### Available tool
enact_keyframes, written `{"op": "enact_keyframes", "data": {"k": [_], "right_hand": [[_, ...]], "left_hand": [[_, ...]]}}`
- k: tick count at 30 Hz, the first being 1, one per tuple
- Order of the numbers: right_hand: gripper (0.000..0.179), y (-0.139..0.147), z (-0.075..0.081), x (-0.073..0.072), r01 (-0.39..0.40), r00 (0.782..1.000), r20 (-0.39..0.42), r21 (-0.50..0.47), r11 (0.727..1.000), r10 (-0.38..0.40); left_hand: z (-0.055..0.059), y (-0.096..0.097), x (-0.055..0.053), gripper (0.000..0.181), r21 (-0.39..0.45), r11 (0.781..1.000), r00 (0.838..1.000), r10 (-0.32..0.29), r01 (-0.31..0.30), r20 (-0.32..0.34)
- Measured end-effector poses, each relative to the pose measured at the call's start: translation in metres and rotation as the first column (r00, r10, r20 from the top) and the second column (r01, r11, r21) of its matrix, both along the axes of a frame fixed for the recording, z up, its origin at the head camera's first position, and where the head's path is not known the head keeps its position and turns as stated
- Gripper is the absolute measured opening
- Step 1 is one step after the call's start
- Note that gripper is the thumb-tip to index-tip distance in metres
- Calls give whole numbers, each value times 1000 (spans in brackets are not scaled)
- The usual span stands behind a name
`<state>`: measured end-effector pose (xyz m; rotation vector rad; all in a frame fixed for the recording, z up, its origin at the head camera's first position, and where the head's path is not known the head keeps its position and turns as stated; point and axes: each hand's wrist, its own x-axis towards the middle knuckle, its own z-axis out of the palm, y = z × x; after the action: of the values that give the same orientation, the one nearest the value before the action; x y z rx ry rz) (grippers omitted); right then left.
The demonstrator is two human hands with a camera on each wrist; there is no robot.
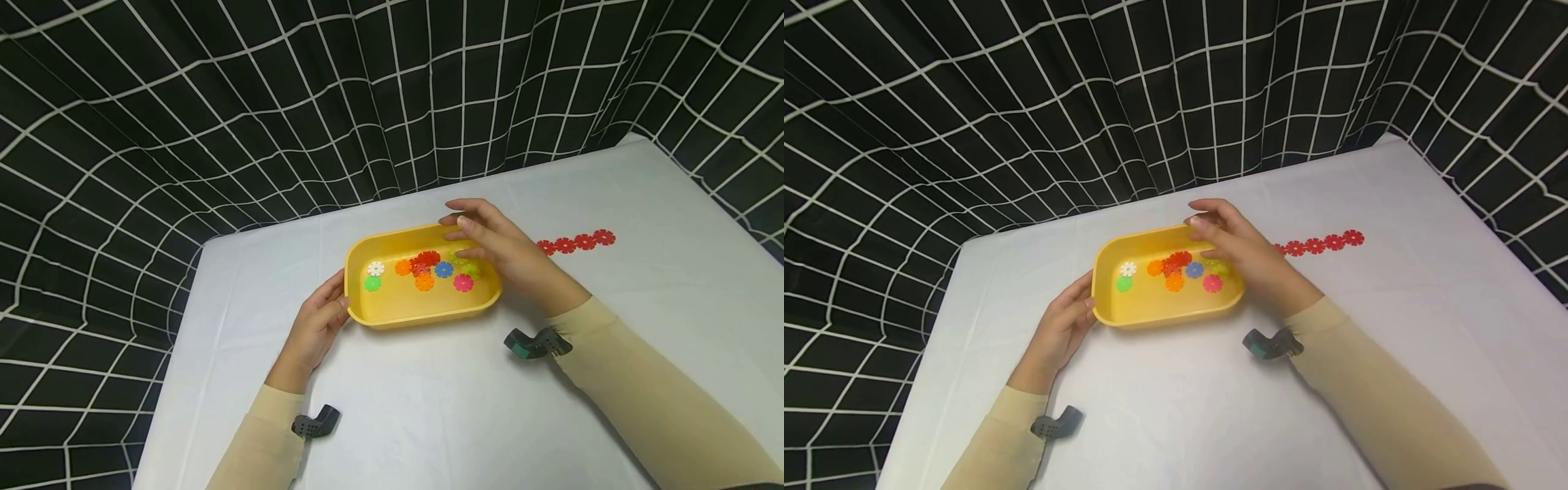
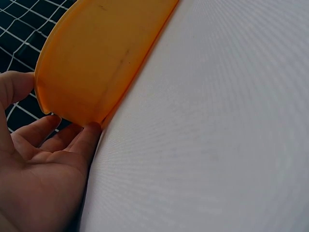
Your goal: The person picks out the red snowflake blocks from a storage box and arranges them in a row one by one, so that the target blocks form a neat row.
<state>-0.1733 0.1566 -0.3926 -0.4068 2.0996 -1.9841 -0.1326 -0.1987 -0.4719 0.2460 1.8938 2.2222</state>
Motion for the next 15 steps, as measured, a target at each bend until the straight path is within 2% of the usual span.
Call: {"op": "enact_keyframes", "data": {"k": [7, 15], "right_hand": [[59, -18, -7, -2, -13, 1000, 4, 44, 999, 13], [64, -36, -9, -12, -11, 998, 58, 126, 992, 4]], "left_hand": [[-2, -1, 0, 61, 8, 1000, 1000, 6, -6, 4], [0, 1, 0, 61, 4, 1000, 1000, 5, -5, 3]]}}
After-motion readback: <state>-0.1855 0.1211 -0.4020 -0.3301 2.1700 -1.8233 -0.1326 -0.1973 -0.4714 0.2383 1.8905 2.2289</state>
